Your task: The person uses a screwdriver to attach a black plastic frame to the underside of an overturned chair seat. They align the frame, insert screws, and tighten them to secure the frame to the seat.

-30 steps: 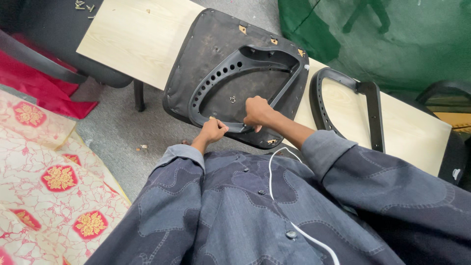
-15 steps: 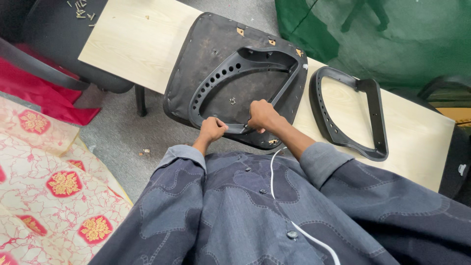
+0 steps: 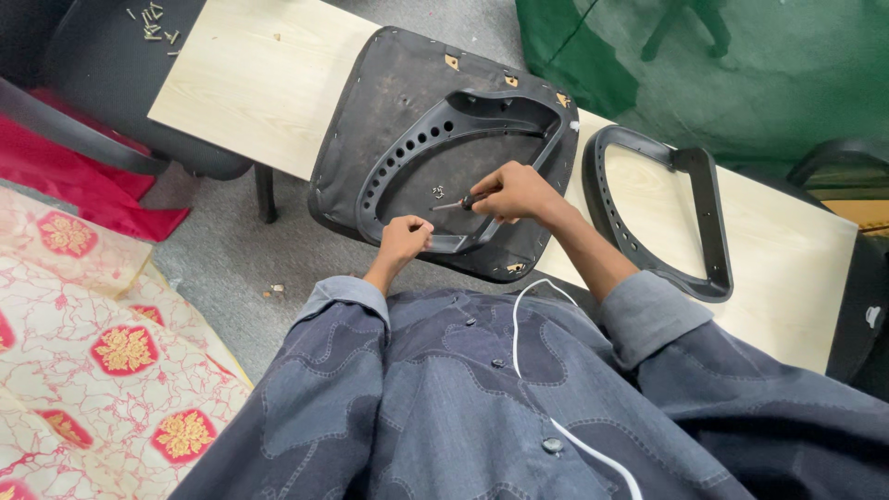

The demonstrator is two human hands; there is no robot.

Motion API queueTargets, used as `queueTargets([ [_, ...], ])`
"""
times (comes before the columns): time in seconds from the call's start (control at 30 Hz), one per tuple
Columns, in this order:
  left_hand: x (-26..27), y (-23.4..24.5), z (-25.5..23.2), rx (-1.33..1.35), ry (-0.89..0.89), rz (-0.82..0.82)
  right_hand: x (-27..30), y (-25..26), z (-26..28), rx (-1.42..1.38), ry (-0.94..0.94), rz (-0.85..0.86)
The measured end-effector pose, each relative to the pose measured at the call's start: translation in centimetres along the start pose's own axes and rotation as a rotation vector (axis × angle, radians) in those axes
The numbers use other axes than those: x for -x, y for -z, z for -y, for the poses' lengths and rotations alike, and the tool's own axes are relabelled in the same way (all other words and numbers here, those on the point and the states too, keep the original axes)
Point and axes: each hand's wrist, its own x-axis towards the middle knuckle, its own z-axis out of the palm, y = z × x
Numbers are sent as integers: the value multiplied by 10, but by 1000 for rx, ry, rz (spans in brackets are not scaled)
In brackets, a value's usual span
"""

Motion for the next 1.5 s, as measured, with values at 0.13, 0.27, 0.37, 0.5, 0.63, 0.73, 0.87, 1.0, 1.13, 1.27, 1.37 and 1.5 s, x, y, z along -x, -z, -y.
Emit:
queueTargets([
  [0.13,1,1,-15,162,32,32,12,5,-25,-84,-27,68],
  [0.27,8,2,-31,237,13,121,27,12,-46,-228,-40,89],
  [0.37,9,-1,-42,174,21,138,34,13,-53,-292,-37,111],
  [0.5,8,-6,-46,154,-62,232,41,13,-58,-263,-47,100],
  [0.63,5,-8,-45,168,-55,220,44,16,-61,-309,-48,89],
  [0.73,5,-6,-42,269,6,218,43,19,-66,-343,-46,87],
  [0.87,9,-2,-45,363,82,279,45,22,-66,-275,-48,87],
  [1.0,16,-4,-54,272,150,317,49,25,-63,-221,-57,97],
  [1.13,22,-5,-63,227,224,334,51,29,-63,-209,-75,111],
  [1.27,23,-5,-67,196,192,389,51,31,-63,-200,-92,118],
  [1.37,20,-5,-69,172,149,387,49,31,-64,-212,-78,121],
  [1.5,15,-9,-66,145,98,399,47,35,-66,-210,-22,139],
])
